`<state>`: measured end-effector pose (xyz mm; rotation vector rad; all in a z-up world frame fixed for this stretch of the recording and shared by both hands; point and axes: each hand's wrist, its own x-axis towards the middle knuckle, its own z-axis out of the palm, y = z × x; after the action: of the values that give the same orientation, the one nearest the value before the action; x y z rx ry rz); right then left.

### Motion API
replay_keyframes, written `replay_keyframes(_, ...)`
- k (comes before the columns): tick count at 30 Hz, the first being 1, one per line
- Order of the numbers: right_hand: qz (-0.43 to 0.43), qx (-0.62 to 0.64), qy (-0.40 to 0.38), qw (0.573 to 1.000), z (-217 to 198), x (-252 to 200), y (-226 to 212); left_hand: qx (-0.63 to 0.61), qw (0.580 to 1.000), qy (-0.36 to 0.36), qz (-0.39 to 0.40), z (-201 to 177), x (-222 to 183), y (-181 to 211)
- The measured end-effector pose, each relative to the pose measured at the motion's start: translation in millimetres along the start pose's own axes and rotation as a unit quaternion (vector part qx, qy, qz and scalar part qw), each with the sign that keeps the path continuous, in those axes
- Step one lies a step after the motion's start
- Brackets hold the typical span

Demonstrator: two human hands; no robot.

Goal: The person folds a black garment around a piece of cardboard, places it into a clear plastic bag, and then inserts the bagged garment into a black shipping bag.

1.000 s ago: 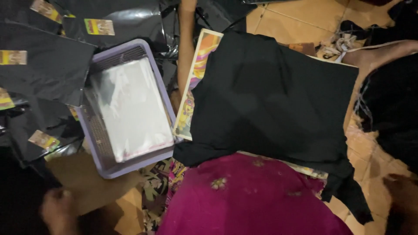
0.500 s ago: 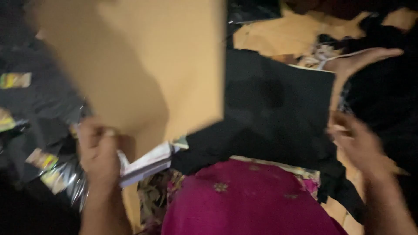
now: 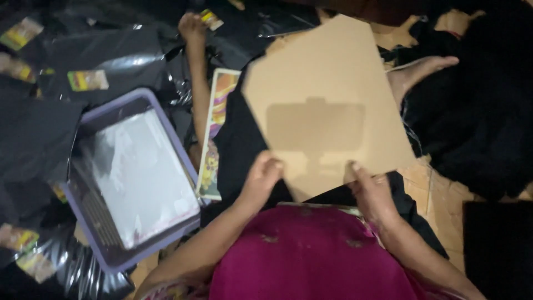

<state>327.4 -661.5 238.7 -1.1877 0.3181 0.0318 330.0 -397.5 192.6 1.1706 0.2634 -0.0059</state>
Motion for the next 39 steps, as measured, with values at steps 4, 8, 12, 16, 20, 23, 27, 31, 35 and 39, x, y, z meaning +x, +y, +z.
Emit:
replay_keyframes(4,-0.077,-0.32,0.121,0.937,-54.8,36.0,5.0,0.56,0.779,-0.106,0.261,-23.3,40.6,34.6)
replay_keyframes(8,-0.088,-0.487,0.198,0.846,-104.4,44.0,-13.1,0.747,0.624,-0.031,0.228,-81.5,73.2,36.3)
replay_keyframes(12,-0.201,-0.371,0.118,0.899,-81.3,36.1,-53.5,0.746,0.645,-0.005,0.166,-97.7,72.9,55.0)
replay_keyframes(16,-0.24,-0.269,0.06,0.931,-48.6,20.9,-91.6,0.7,0.699,0.026,0.144,-97.2,68.0,71.1)
replay_keyframes(20,-0.205,-0.216,-0.027,0.954,17.2,-8.0,-125.0,0.722,0.683,0.017,0.11,-103.6,70.6,71.5)
replay_keyframes(23,-0.131,-0.188,0.041,0.972,-4.0,23.9,-101.9,0.707,0.707,0.009,0.038,-101.7,72.3,70.5)
replay_keyframes(27,-0.066,-0.259,0.043,0.963,18.5,54.7,-63.5,0.716,0.698,0.006,-0.023,-101.9,73.8,69.9)
replay_keyframes(31,-0.064,-0.361,-0.013,0.93,12.7,85.0,-12.1,0.677,0.734,-0.003,-0.045,-103.8,75.6,79.0)
replay_keyframes(35,-0.075,-0.35,-0.074,0.931,5.4,99.9,8.3,0.625,0.778,0.012,-0.057,-112.9,80.3,75.8)
replay_keyframes(39,-0.079,-0.362,-0.083,0.925,0.9,116.7,9.6,0.564,0.825,0.039,-0.026,-102.4,71.1,74.7)
